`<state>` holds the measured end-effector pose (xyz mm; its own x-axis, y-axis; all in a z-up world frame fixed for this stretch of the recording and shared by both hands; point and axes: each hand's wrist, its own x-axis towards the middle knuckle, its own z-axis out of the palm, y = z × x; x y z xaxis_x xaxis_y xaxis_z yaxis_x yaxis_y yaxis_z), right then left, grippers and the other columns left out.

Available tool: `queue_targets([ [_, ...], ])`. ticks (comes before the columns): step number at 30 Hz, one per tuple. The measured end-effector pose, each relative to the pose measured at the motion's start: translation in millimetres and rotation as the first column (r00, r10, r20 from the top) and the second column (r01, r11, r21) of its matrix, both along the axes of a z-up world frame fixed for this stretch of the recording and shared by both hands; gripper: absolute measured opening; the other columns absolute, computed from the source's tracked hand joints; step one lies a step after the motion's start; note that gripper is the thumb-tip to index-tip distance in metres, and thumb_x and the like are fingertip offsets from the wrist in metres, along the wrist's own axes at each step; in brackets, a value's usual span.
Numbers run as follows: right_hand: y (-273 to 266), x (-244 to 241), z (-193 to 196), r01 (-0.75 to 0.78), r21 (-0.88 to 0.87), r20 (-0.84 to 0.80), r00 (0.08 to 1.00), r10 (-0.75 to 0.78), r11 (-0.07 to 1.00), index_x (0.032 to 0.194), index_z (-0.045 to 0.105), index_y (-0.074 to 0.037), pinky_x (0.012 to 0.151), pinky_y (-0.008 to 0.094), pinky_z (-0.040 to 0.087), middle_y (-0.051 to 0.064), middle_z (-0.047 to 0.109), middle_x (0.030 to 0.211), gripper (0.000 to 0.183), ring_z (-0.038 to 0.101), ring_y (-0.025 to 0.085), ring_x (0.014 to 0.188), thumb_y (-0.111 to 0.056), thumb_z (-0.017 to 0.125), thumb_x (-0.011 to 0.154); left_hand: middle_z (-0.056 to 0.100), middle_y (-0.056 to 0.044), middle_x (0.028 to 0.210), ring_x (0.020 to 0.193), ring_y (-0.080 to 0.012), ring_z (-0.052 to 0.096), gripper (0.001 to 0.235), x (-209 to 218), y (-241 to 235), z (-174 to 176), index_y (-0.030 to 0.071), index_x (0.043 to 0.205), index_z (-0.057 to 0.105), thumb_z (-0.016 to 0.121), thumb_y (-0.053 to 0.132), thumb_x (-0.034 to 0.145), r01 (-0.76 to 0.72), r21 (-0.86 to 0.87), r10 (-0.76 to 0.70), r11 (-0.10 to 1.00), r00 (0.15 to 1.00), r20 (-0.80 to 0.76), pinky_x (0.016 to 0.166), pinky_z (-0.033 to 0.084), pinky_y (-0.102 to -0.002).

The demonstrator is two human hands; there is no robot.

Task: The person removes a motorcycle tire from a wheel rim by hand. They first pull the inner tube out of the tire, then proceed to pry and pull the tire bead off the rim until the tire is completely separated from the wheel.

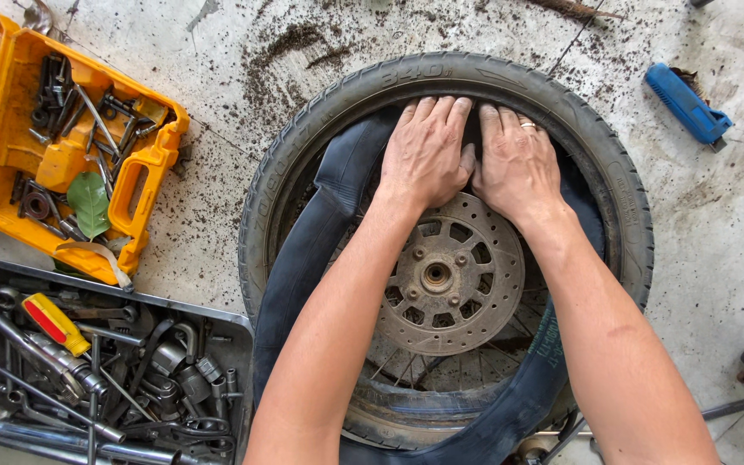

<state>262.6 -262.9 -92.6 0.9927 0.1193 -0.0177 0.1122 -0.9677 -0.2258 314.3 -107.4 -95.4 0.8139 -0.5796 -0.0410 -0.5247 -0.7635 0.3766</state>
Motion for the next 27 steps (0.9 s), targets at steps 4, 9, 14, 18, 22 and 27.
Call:
queue_targets([
  [4, 0, 0, -2, 0.004, -0.002, 0.005, 1.0, -0.004, 1.0, 0.14, 0.053, 0.001, 0.083, 0.054, 0.055, 0.023, 0.064, 0.114, 0.056, 0.068, 0.045, 0.105, -0.023, 0.061, 0.089, 0.063, -0.011, 0.125, 0.13, -0.0279, 0.054, 0.063, -1, -6, -3, 0.012, 0.137, 0.052, 0.066, 0.04, 0.083, -0.023, 0.023, 0.021, 0.999, 0.998, 0.06, 0.117, 0.035, -0.042],
  [9, -6, 1, -4, -0.032, -0.097, -0.003, 1.0, 0.031, 0.995, 0.139, 0.055, -0.002, 0.081, 0.053, 0.057, 0.021, 0.066, 0.112, 0.064, 0.071, 0.042, 0.102, -0.028, 0.069, 0.082, 0.063, -0.01, 0.127, 0.129, -0.0268, 0.055, 0.062, -1, -4, 4, 0.013, 0.138, 0.052, 0.064, 0.039, 0.083, -0.054, 0.045, 0.052, 0.998, 0.998, 0.041, 0.117, 0.035, -0.042],
  [14, -3, 5, 10, 0.0, -0.002, -0.064, 0.998, 0.0, 1.0, 0.137, 0.055, -0.001, 0.082, 0.055, 0.057, 0.022, 0.067, 0.112, 0.068, 0.07, 0.045, 0.102, -0.019, 0.07, 0.073, 0.062, -0.01, 0.13, 0.131, -0.0273, 0.054, 0.067, 4, -2, 6, 0.013, 0.142, 0.049, 0.061, 0.034, 0.079, -0.004, 0.079, 0.005, 0.997, 1.0, -0.022, 0.116, 0.035, -0.043],
  [18, 0, 8, 19, 0.023, 0.041, -0.11, 0.994, -0.018, 0.999, 0.136, 0.052, 0.001, 0.084, 0.057, 0.055, 0.025, 0.066, 0.113, 0.071, 0.068, 0.049, 0.103, -0.016, 0.069, 0.069, 0.061, -0.01, 0.134, 0.133, -0.0273, 0.053, 0.074, 8, -4, -6, 0.013, 0.143, 0.047, 0.063, 0.034, 0.074, 0.019, 0.102, -0.015, 0.995, 0.999, -0.042, 0.116, 0.033, -0.044],
  [22, -4, 6, 13, 0.034, 0.085, -0.127, 0.992, -0.023, 0.996, 0.136, 0.051, 0.002, 0.085, 0.059, 0.054, 0.027, 0.066, 0.115, 0.073, 0.067, 0.051, 0.106, -0.014, 0.069, 0.068, 0.065, -0.012, 0.126, 0.128, -0.0283, 0.058, 0.06, 3, -3, -6, 0.01, 0.138, 0.053, 0.056, 0.027, 0.081, -0.01, -0.018, 0.01, 1.0, 1.0, 0.008, 0.113, 0.037, -0.043],
  [27, -12, 1, -12, -0.057, 0.09, 0.059, 0.997, 0.051, 0.994, 0.138, 0.054, 0.001, 0.082, 0.054, 0.055, 0.024, 0.066, 0.115, 0.075, 0.069, 0.047, 0.101, -0.011, 0.071, 0.065, 0.07, -0.019, 0.122, 0.12, -0.0342, 0.067, 0.042, -10, 2, -17, 0.004, 0.131, 0.064, 0.058, 0.023, 0.094, -0.05, -0.205, 0.101, 0.977, 0.964, 0.245, 0.105, 0.052, -0.042],
])
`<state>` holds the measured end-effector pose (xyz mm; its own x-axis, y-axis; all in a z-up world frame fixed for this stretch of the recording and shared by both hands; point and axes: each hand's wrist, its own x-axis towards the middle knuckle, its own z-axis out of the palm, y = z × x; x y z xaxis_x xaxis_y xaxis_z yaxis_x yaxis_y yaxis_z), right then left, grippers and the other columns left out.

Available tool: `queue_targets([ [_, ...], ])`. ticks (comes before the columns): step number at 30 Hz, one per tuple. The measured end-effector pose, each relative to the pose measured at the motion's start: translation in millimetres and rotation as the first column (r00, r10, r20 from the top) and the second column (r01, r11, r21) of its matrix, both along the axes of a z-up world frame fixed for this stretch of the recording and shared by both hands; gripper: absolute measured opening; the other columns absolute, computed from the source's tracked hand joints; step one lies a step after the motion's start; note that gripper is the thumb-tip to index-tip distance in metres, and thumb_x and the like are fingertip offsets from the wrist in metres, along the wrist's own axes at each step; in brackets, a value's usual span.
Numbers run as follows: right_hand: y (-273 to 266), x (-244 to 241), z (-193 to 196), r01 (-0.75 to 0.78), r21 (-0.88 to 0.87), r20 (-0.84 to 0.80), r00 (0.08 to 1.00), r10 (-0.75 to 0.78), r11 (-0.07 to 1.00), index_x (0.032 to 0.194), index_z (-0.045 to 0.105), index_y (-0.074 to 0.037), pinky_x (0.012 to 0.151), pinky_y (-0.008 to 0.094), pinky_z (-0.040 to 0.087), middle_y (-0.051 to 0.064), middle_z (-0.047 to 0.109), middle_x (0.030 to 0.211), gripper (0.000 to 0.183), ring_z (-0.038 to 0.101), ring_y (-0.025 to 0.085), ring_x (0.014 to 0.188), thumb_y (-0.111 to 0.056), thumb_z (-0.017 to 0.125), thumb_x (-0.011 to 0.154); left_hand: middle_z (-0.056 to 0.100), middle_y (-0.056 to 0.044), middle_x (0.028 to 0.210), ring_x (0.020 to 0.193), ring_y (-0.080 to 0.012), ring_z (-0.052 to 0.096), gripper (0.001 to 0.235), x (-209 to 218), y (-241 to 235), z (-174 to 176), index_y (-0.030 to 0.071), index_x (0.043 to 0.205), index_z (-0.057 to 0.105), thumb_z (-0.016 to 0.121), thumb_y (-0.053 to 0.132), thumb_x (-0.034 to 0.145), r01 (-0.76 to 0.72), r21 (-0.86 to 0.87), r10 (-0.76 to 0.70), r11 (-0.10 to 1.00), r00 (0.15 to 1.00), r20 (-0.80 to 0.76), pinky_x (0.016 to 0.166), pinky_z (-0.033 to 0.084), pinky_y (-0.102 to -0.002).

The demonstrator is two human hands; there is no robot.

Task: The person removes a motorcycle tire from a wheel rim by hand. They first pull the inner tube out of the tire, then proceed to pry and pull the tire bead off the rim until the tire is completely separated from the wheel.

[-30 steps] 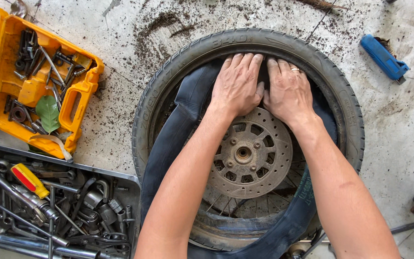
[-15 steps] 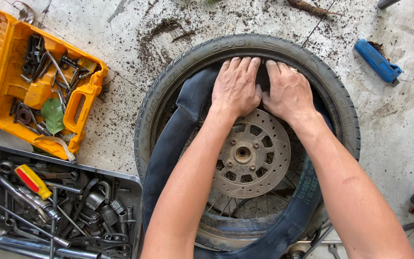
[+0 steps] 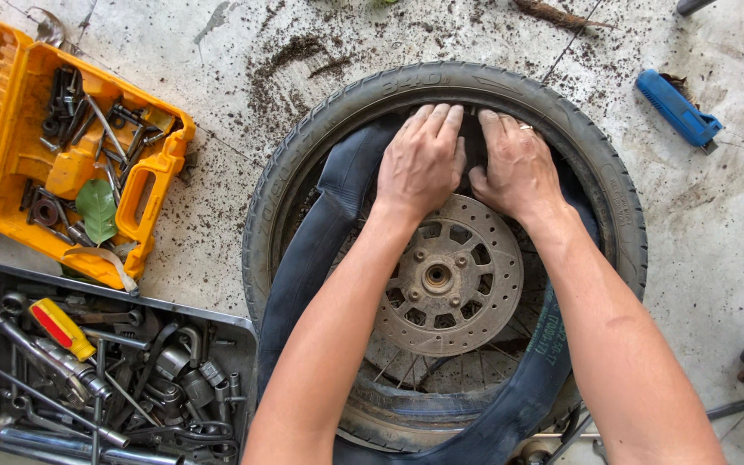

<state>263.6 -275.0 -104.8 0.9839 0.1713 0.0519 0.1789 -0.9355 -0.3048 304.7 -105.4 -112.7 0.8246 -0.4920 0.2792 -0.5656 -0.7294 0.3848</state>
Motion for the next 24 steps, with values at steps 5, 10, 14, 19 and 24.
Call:
queue_targets([
  [5, -3, -12, -22, -0.039, -0.074, 0.154, 0.987, 0.051, 0.996, 0.139, 0.055, 0.003, 0.087, 0.052, 0.056, 0.026, 0.063, 0.12, 0.078, 0.067, 0.046, 0.107, -0.013, 0.075, 0.065, 0.07, -0.018, 0.126, 0.123, -0.0353, 0.066, 0.041, -1, 4, -3, 0.005, 0.13, 0.067, 0.059, 0.022, 0.094, 0.04, -0.058, -0.039, 0.998, 0.999, 0.015, 0.104, 0.053, -0.043],
  [10, -6, -30, -43, -0.085, -0.274, 0.389, 0.901, 0.191, 0.958, 0.143, 0.06, 0.001, 0.116, 0.043, 0.04, 0.023, 0.057, 0.147, 0.071, 0.055, 0.036, 0.137, -0.031, 0.068, 0.08, 0.066, -0.014, 0.136, 0.134, -0.0316, 0.058, 0.049, 3, 7, 6, 0.008, 0.14, 0.06, 0.056, 0.025, 0.094, 0.101, 0.018, -0.098, 0.995, 0.988, -0.119, 0.113, 0.045, -0.045],
  [14, -7, -29, -46, -0.008, -0.303, 0.447, 0.882, 0.15, 0.953, 0.146, 0.06, 0.001, 0.116, 0.044, 0.041, 0.023, 0.06, 0.143, 0.071, 0.059, 0.035, 0.134, -0.018, 0.064, 0.077, 0.056, -0.012, 0.15, 0.145, -0.0282, 0.047, 0.064, 7, -4, 13, 0.009, 0.151, 0.047, 0.054, 0.033, 0.092, 0.175, 0.194, -0.114, 0.965, 0.951, -0.286, 0.123, 0.032, -0.043],
  [19, -5, -27, -42, 0.002, -0.303, 0.45, 0.882, 0.141, 0.953, 0.149, 0.059, 0.0, 0.114, 0.044, 0.042, 0.022, 0.062, 0.142, 0.071, 0.061, 0.033, 0.132, -0.013, 0.058, 0.079, 0.054, -0.009, 0.15, 0.145, -0.0257, 0.044, 0.067, 11, -10, 12, 0.013, 0.149, 0.049, 0.055, 0.036, 0.087, 0.169, 0.302, -0.068, 0.938, 0.946, -0.318, 0.123, 0.027, -0.042],
  [24, 2, -22, -19, -0.009, -0.237, 0.238, 0.969, 0.067, 0.971, 0.15, 0.056, 0.002, 0.107, 0.047, 0.045, 0.022, 0.063, 0.139, 0.073, 0.063, 0.034, 0.124, -0.015, 0.061, 0.079, 0.054, -0.007, 0.151, 0.145, -0.0262, 0.043, 0.072, 12, -10, 12, 0.015, 0.151, 0.048, 0.056, 0.037, 0.083, 0.184, 0.321, -0.069, 0.929, 0.938, -0.339, 0.122, 0.028, -0.044],
])
